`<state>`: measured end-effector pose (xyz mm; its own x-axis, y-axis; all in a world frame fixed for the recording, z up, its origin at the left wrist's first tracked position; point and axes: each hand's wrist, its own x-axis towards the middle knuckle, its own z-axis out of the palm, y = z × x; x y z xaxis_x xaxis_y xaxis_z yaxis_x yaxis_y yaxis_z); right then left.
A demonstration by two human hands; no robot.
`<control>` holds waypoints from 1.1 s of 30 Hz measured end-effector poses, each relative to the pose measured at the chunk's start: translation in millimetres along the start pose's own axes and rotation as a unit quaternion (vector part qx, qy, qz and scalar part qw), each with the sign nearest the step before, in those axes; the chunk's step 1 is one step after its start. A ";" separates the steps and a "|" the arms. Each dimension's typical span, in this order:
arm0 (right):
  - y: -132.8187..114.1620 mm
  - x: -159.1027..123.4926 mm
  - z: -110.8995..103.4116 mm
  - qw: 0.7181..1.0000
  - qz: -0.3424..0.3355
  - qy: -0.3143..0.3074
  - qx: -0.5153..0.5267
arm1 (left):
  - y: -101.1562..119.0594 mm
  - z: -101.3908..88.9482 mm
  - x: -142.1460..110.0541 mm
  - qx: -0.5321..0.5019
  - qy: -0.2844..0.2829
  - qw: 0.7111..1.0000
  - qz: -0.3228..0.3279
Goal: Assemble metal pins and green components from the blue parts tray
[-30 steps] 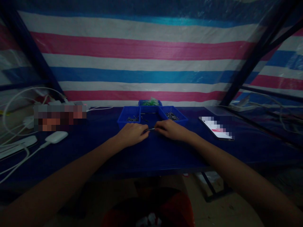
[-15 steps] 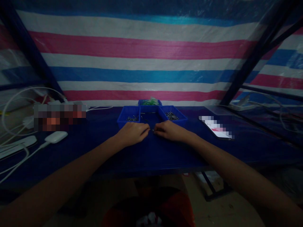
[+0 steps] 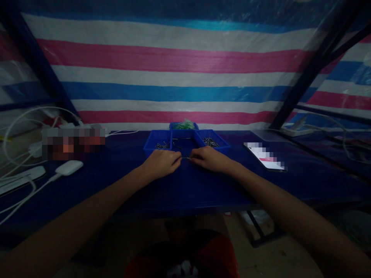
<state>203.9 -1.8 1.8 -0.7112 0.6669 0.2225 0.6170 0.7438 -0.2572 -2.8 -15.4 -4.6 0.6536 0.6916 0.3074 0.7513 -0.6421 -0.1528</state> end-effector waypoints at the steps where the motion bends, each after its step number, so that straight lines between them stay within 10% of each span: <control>1: -0.5 0.0 -0.9 1.000 0.001 0.005 -0.001 | -0.4 0.4 0.2 0.001 -0.003 1.000 -0.003; 19: -12.4 -1.6 -5.4 0.996 -0.061 0.057 0.030 | 1.2 1.0 1.9 -0.031 -0.064 0.997 0.000; 33: -3.1 0.5 -1.3 0.998 -0.017 0.016 -0.061 | -0.1 -1.3 0.5 -0.018 0.037 0.999 0.012</control>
<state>202.0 -3.7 3.9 -0.7220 0.6414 0.2595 0.6311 0.7642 -0.1329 -2.6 -15.4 -3.2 0.6624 0.6500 0.3726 0.7305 -0.6708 -0.1284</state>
